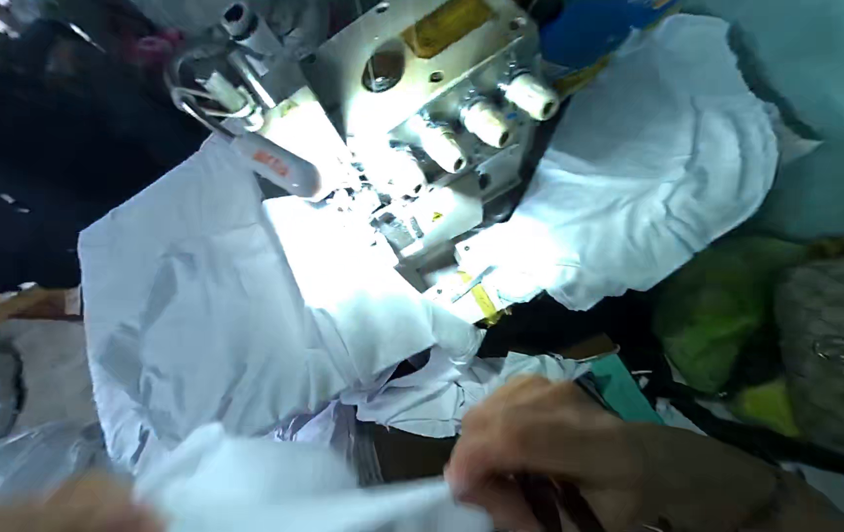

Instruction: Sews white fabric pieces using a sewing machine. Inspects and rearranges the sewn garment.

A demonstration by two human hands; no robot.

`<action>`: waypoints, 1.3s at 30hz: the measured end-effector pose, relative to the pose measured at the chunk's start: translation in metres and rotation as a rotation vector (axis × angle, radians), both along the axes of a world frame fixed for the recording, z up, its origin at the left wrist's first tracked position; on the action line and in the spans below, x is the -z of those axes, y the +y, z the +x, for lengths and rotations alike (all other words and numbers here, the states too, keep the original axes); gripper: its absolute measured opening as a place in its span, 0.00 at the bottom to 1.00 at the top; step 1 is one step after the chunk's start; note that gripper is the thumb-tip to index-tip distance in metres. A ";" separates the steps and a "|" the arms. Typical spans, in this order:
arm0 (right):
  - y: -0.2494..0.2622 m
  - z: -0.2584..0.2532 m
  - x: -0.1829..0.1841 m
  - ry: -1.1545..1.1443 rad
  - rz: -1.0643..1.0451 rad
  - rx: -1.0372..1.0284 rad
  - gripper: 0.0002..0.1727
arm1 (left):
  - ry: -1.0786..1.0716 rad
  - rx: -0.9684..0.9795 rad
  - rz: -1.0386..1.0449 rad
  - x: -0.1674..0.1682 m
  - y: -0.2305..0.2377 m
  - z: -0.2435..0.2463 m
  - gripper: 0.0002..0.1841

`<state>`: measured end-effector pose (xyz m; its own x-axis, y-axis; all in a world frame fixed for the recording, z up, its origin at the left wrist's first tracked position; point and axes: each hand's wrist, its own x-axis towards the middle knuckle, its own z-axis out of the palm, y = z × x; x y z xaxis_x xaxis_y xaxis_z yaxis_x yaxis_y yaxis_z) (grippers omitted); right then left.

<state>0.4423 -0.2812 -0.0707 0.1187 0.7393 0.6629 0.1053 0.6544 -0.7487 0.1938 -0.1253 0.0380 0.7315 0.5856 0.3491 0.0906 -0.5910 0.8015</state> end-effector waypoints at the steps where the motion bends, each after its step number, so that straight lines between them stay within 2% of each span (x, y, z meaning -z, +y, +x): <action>1: 0.008 0.002 0.009 0.003 -0.074 0.056 0.05 | -0.037 -0.203 0.221 0.020 0.004 0.030 0.10; 2: 0.015 0.004 0.023 0.010 -0.179 0.099 0.08 | 0.001 -0.275 0.409 0.042 0.022 0.059 0.10; 3: 0.024 0.007 0.039 0.025 -0.300 0.131 0.12 | 0.018 -0.256 0.508 0.062 0.042 0.087 0.13; 5: 0.040 0.014 0.063 0.068 -0.540 0.153 0.16 | 0.081 -0.145 0.517 0.099 0.078 0.117 0.14; 6: 0.049 0.016 0.073 0.067 -0.580 0.193 0.14 | 0.117 -0.114 0.477 0.112 0.089 0.122 0.12; 7: 0.059 0.017 0.083 0.053 -0.549 0.265 0.11 | 0.136 -0.082 0.421 0.119 0.096 0.122 0.09; 9: 0.081 0.020 0.101 -0.004 -0.414 0.354 0.12 | 0.106 0.003 0.306 0.127 0.106 0.119 0.04; 11: 0.093 0.023 0.113 -0.064 -0.323 0.284 0.13 | 0.098 0.056 0.217 0.127 0.108 0.117 0.01; 13: 0.088 0.022 0.118 -0.167 -0.342 0.181 0.15 | 0.163 0.062 0.190 0.120 0.102 0.117 0.02; 14: 0.080 0.020 0.119 -0.237 -0.375 0.195 0.15 | 0.199 0.066 0.209 0.116 0.098 0.118 0.03; 18: 0.058 0.009 0.123 -0.294 -0.482 0.423 0.16 | 0.228 0.050 0.221 0.116 0.081 0.122 0.06; 23: 0.058 0.004 0.115 -0.281 -0.515 0.535 0.21 | 0.176 -0.151 0.203 0.122 0.066 0.133 0.02; 25: 0.055 0.002 0.110 -0.274 -0.523 0.539 0.21 | 0.204 -0.234 0.343 0.126 0.055 0.136 0.03; 28: 0.039 0.000 0.099 -0.374 -0.462 0.523 0.20 | 0.377 -0.364 0.703 0.137 0.015 0.138 0.11; 29: 0.036 0.000 0.097 -0.407 -0.437 0.542 0.21 | 0.423 -0.410 0.766 0.144 0.003 0.141 0.14; 32: 0.040 0.003 0.089 -0.446 -0.405 0.612 0.21 | 0.462 -0.445 0.719 0.159 -0.008 0.145 0.20; 35: 0.054 0.009 0.080 -0.277 -0.430 0.515 0.20 | 0.453 -0.358 0.600 0.150 0.010 0.143 0.20; 37: 0.063 0.013 0.072 -0.044 -0.478 0.342 0.19 | 0.451 -0.271 0.539 0.140 0.028 0.142 0.19; 39: 0.072 0.015 0.063 0.219 -0.584 0.177 0.16 | 0.421 -0.198 0.391 0.129 0.048 0.139 0.17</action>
